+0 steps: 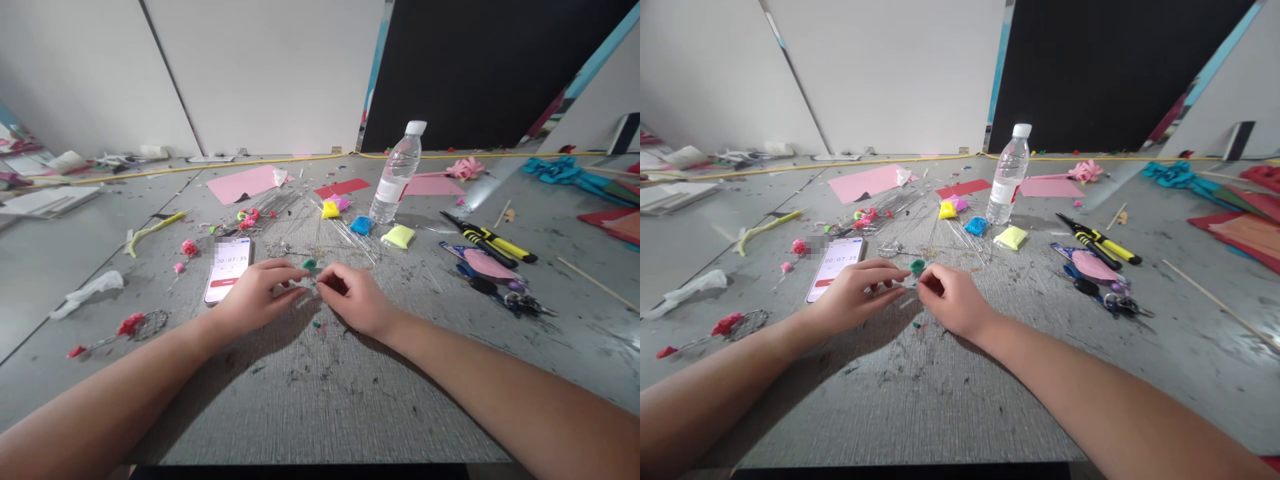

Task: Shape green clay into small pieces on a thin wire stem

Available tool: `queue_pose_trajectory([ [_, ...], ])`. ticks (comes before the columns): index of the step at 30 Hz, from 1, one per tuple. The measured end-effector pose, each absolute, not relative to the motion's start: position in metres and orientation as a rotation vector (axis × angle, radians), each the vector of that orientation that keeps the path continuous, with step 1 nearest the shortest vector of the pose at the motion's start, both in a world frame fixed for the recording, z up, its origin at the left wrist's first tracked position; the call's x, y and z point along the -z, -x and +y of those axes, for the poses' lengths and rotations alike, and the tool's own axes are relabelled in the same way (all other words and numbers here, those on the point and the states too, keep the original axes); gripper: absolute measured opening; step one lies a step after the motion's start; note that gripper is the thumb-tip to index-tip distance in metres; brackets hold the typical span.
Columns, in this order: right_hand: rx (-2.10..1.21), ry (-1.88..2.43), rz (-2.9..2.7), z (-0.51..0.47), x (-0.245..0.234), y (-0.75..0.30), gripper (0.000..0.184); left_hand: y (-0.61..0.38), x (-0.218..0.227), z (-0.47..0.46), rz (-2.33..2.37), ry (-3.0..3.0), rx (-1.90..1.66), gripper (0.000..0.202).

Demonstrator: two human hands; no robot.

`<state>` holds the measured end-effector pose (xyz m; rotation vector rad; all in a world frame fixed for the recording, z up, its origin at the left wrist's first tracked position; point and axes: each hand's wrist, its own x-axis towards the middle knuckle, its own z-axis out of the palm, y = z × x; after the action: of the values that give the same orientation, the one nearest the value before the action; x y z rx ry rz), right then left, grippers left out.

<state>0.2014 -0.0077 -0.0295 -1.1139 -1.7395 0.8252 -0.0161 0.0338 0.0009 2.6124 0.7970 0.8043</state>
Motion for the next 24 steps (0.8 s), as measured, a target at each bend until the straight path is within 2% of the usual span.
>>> queue_pose_trajectory([
  [10,-0.76,1.036,-1.81,-0.0111,0.0279,-0.2005,0.01,0.0138,-0.0002,0.0346,0.678,-2.597,-0.756,0.015],
  [21,-0.754,1.029,-1.867,-0.0116,0.0277,-0.2018,0.013,0.0139,-0.0022,0.0293,0.556,-2.646,-0.601,0.019],
  [24,-0.761,1.013,-1.823,-0.0112,0.0296,-0.2016,0.007,0.0143,-0.0011,0.0294,0.531,-2.677,-0.59,0.021],
])
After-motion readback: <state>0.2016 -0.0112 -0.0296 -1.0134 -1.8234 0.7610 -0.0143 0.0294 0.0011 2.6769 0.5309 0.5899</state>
